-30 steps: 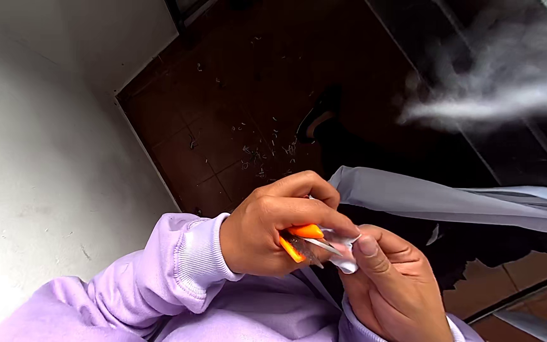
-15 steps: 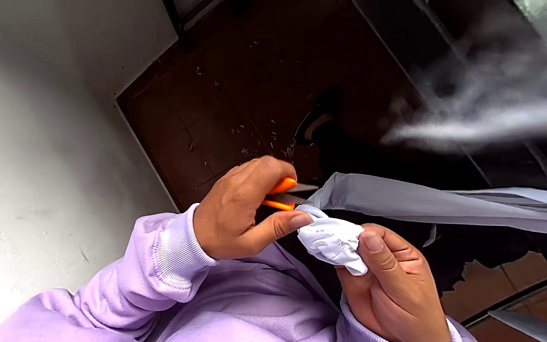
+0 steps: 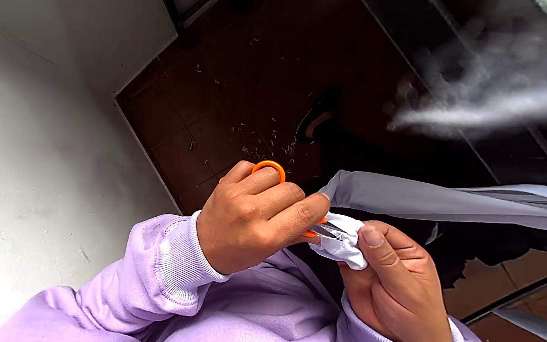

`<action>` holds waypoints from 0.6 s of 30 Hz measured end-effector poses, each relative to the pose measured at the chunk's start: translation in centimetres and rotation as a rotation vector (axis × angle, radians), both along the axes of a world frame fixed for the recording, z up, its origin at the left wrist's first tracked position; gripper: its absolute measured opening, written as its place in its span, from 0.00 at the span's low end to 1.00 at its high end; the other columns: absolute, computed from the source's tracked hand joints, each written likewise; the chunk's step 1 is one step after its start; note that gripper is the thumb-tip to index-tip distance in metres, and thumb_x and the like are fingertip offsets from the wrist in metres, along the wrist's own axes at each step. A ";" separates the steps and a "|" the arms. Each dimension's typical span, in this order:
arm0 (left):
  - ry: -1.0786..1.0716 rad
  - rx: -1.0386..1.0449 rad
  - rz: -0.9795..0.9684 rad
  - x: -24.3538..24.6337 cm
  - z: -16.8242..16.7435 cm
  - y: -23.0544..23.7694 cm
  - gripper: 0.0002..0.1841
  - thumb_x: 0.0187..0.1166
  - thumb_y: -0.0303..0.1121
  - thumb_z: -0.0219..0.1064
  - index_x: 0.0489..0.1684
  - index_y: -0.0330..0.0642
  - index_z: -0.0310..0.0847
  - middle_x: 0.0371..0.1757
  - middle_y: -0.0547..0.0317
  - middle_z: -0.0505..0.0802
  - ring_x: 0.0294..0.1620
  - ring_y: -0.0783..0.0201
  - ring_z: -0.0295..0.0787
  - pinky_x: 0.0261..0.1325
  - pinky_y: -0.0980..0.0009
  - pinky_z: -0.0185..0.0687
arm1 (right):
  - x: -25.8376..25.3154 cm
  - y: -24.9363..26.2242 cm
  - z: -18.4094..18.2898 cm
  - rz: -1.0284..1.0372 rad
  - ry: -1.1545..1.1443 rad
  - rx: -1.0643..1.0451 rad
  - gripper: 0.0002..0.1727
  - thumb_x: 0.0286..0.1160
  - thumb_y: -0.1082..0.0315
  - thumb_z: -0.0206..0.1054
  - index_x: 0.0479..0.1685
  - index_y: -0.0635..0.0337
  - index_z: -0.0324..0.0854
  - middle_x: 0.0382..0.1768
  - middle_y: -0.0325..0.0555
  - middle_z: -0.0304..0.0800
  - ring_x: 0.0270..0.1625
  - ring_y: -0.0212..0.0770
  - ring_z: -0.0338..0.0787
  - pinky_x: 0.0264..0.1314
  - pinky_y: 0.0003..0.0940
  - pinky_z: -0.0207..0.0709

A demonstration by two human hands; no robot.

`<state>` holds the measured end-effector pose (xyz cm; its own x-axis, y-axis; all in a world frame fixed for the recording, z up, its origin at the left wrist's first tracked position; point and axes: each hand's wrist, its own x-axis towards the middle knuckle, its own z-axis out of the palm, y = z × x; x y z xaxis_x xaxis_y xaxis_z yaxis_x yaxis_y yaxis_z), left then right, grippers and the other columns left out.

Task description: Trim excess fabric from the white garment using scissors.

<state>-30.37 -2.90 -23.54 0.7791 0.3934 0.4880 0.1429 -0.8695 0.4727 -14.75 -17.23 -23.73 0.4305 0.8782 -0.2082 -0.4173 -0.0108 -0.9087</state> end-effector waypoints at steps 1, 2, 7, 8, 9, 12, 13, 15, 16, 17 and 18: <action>0.004 0.003 -0.002 0.1 0.0 0.0 0.14 0.81 0.41 0.70 0.50 0.40 0.93 0.34 0.57 0.93 0.35 0.60 0.82 0.42 0.63 0.68 | 0.0 0.0 0.0 -0.004 -0.006 -0.002 0.10 0.82 0.59 0.67 0.40 0.50 0.93 0.34 0.33 0.95 0.39 0.23 0.93 0.47 0.20 0.88; 0.005 0.008 -0.004 0.1 0.0 -0.1 0.14 0.81 0.41 0.70 0.50 0.40 0.93 0.33 0.57 0.93 0.34 0.60 0.82 0.42 0.62 0.68 | -0.1 0.0 0.0 -0.008 -0.012 -0.004 0.10 0.82 0.59 0.68 0.40 0.50 0.93 0.34 0.32 0.95 0.39 0.23 0.93 0.47 0.19 0.88; 0.005 -0.006 -0.027 0.1 -0.2 0.1 0.15 0.82 0.43 0.70 0.48 0.41 0.93 0.33 0.58 0.93 0.33 0.61 0.82 0.42 0.62 0.68 | -0.1 0.0 -0.1 -0.019 -0.069 -0.006 0.09 0.82 0.59 0.68 0.40 0.50 0.93 0.33 0.31 0.94 0.38 0.22 0.92 0.46 0.17 0.86; -0.006 -0.025 -0.032 0.1 -0.3 0.1 0.15 0.82 0.44 0.70 0.47 0.41 0.93 0.33 0.58 0.94 0.34 0.61 0.83 0.41 0.62 0.68 | -0.1 0.1 -0.2 -0.025 -0.084 -0.004 0.09 0.82 0.59 0.68 0.40 0.50 0.93 0.33 0.31 0.94 0.37 0.21 0.91 0.45 0.17 0.86; -0.023 -0.058 -0.037 0.0 -0.4 0.2 0.15 0.82 0.43 0.69 0.46 0.40 0.93 0.34 0.57 0.94 0.34 0.61 0.84 0.41 0.63 0.69 | -0.1 0.1 -0.3 -0.030 -0.099 -0.003 0.09 0.82 0.59 0.68 0.40 0.50 0.92 0.32 0.30 0.93 0.36 0.21 0.91 0.44 0.17 0.86; -0.117 -0.296 -0.096 0.2 -1.1 0.6 0.18 0.82 0.45 0.69 0.47 0.34 0.90 0.33 0.57 0.92 0.36 0.66 0.84 0.42 0.69 0.74 | -0.4 0.2 -0.7 -0.033 -0.127 0.005 0.08 0.82 0.59 0.68 0.42 0.49 0.92 0.34 0.31 0.93 0.37 0.23 0.91 0.45 0.20 0.87; -0.125 -0.376 -0.135 0.4 -1.3 0.6 0.21 0.80 0.46 0.70 0.52 0.32 0.88 0.34 0.59 0.90 0.37 0.68 0.82 0.44 0.71 0.76 | -0.5 0.2 -0.8 -0.009 -0.119 0.018 0.08 0.83 0.60 0.67 0.45 0.50 0.92 0.36 0.33 0.94 0.39 0.24 0.92 0.47 0.22 0.88; -0.134 -0.451 -0.194 0.6 -1.8 0.2 0.22 0.79 0.45 0.71 0.58 0.34 0.87 0.35 0.60 0.92 0.37 0.70 0.84 0.46 0.71 0.80 | -0.6 0.3 -0.9 0.095 -0.124 0.055 0.10 0.85 0.61 0.65 0.50 0.50 0.92 0.43 0.34 0.94 0.45 0.26 0.92 0.52 0.25 0.87; -0.171 -0.464 -0.204 0.7 -2.1 0.0 0.16 0.79 0.41 0.70 0.51 0.35 0.89 0.31 0.61 0.91 0.34 0.71 0.82 0.42 0.72 0.77 | -0.6 0.4 -0.9 0.153 -0.161 0.073 0.11 0.86 0.61 0.64 0.51 0.52 0.92 0.46 0.35 0.93 0.49 0.28 0.91 0.55 0.27 0.88; -0.206 -0.482 -0.193 0.7 -2.2 0.0 0.12 0.82 0.38 0.68 0.44 0.37 0.90 0.28 0.63 0.89 0.32 0.72 0.80 0.40 0.74 0.73 | -0.4 0.3 -0.8 0.180 -0.250 0.087 0.13 0.87 0.61 0.63 0.54 0.54 0.91 0.49 0.37 0.92 0.52 0.30 0.91 0.58 0.29 0.88; -0.221 -0.491 -0.155 0.4 -2.1 0.2 0.11 0.84 0.38 0.67 0.39 0.40 0.90 0.28 0.65 0.88 0.32 0.74 0.80 0.41 0.77 0.75 | -0.1 0.2 -0.6 0.161 -0.426 0.100 0.14 0.88 0.61 0.62 0.56 0.57 0.90 0.51 0.40 0.93 0.55 0.32 0.92 0.59 0.29 0.89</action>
